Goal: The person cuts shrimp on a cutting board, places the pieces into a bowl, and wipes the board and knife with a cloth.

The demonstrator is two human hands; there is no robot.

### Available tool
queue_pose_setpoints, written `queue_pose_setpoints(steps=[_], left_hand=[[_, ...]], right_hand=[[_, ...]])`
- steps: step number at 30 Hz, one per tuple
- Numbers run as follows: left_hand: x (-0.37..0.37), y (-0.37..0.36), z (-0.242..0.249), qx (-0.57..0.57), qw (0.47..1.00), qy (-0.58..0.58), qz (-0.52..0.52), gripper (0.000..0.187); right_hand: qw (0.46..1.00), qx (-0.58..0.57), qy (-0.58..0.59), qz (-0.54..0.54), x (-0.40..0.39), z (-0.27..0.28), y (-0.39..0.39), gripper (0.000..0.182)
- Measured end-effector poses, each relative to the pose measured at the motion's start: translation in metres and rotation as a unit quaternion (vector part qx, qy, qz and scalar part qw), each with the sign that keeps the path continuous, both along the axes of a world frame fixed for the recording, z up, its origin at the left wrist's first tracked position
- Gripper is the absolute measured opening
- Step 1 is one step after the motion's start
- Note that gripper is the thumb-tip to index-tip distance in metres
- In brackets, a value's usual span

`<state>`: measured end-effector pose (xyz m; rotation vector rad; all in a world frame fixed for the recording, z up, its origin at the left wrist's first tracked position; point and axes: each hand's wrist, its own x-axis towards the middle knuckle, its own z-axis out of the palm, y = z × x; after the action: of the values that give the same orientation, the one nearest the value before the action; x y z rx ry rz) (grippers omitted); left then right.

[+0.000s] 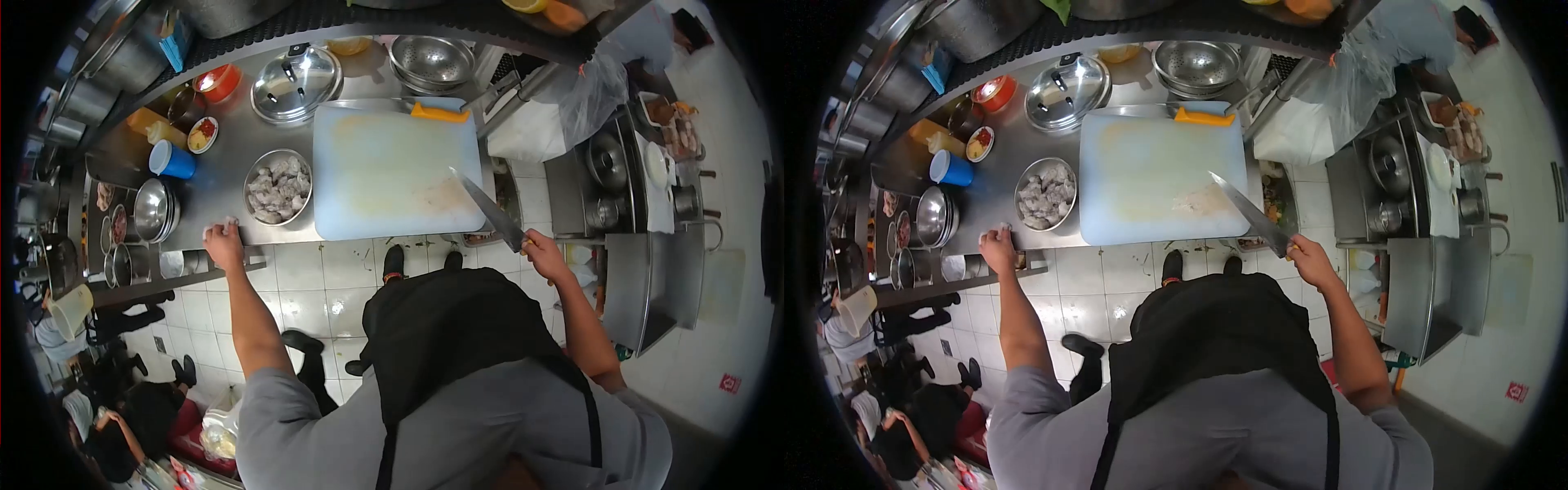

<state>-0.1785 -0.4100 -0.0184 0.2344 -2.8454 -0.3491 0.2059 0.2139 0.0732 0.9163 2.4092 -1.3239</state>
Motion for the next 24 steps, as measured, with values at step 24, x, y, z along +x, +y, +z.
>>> queue_pose_setpoints(steps=[24], left_hand=[[0.645,0.235,-0.089,0.590,0.678,-0.042,0.437,0.022]], right_hand=[[0.895,0.242,0.074,0.368,-0.148,-0.035,0.103,0.050]])
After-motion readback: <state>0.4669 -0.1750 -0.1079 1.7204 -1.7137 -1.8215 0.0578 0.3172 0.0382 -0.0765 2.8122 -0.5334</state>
